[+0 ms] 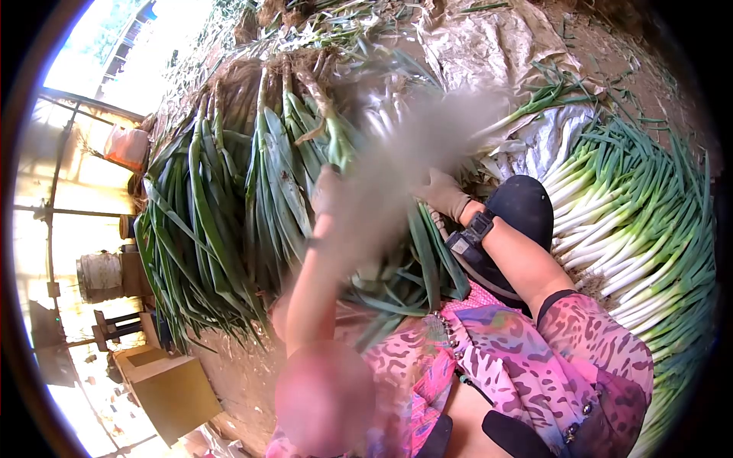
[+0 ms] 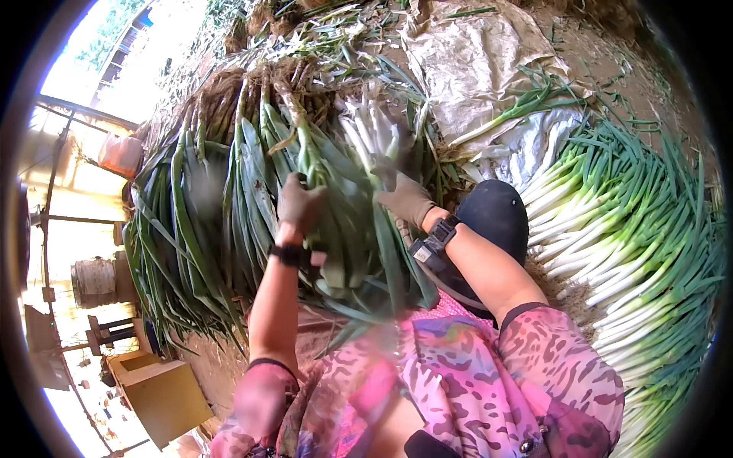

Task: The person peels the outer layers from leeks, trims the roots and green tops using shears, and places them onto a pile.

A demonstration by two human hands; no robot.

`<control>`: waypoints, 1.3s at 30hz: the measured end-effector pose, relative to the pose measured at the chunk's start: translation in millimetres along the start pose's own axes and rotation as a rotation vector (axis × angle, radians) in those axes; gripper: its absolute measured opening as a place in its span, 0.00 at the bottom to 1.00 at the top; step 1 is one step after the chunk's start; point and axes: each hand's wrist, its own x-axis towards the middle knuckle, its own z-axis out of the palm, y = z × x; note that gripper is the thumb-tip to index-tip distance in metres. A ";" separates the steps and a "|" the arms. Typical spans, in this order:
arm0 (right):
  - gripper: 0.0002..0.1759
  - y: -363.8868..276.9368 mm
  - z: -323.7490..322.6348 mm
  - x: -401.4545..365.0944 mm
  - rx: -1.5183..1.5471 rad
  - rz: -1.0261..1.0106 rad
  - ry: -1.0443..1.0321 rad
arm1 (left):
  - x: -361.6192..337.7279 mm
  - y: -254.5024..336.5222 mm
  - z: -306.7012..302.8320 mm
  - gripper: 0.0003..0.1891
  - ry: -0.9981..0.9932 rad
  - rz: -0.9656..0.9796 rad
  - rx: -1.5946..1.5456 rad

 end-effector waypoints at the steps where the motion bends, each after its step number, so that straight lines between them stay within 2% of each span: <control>1: 0.35 0.0 0.6 0.2 0.004 -0.015 -0.011 | -24.5 11.2 -3.8 0.26 -0.031 -0.013 -0.071; 2: 0.35 3.6 7.3 4.2 0.079 0.042 -0.101 | -45.0 21.1 -7.6 0.27 -0.059 0.054 -0.017; 4: 0.35 15.5 22.8 7.3 -0.014 -0.087 -0.080 | -66.7 21.9 -2.7 0.28 -0.094 0.133 0.042; 7: 0.31 27.7 32.9 11.8 0.002 -0.119 -0.090 | -32.1 -45.0 61.6 0.31 -0.015 0.063 0.004; 12: 0.26 -29.5 -3.1 -58.3 0.032 -0.041 -0.125 | -65.4 23.5 -1.6 0.34 -0.221 0.128 -0.113; 15: 0.23 -49.8 -15.3 -103.3 0.079 -0.072 -0.230 | -50.6 -2.1 22.9 0.36 -0.217 0.129 -0.118; 17: 0.23 -69.2 -32.1 -114.7 0.127 0.094 -0.303 | -33.6 -26.1 50.9 0.36 -0.182 0.114 -0.149; 18: 0.23 -78.2 -40.0 -117.9 0.152 0.173 -0.338 | -36.7 -21.8 55.3 0.33 -0.154 0.147 -0.117; 21: 0.20 -89.3 -53.0 -133.7 0.117 0.120 -0.394 | -45.1 -7.0 56.1 0.32 -0.183 0.116 -0.051; 22: 0.18 -91.3 -54.9 -135.0 0.095 0.112 -0.394 | -47.6 0.5 48.0 0.31 -0.247 0.087 -0.044; 25: 0.17 -63.2 -43.1 -117.7 0.132 0.016 -0.367 | -43.7 -4.0 49.2 0.34 -0.269 0.099 -0.064; 28: 0.17 -66.2 -38.9 -93.9 0.116 0.111 -0.416 | -39.0 -12.6 60.6 0.38 -0.235 0.098 -0.037; 32: 0.17 -40.5 -12.2 -45.3 0.213 -0.027 -0.267 | -36.8 -17.9 67.5 0.42 -0.207 0.134 0.010; 34: 0.17 -8.8 8.7 -10.5 0.184 -0.266 -0.217 | -41.9 -7.2 59.6 0.41 -0.234 0.132 -0.020; 36: 0.18 19.2 26.1 29.1 0.157 -0.393 -0.165 | -38.7 -11.4 67.2 0.40 -0.230 0.147 -0.047; 39: 0.19 31.0 32.3 76.8 0.123 -0.343 -0.116 | -41.2 -15.2 70.5 0.38 -0.231 0.171 -0.178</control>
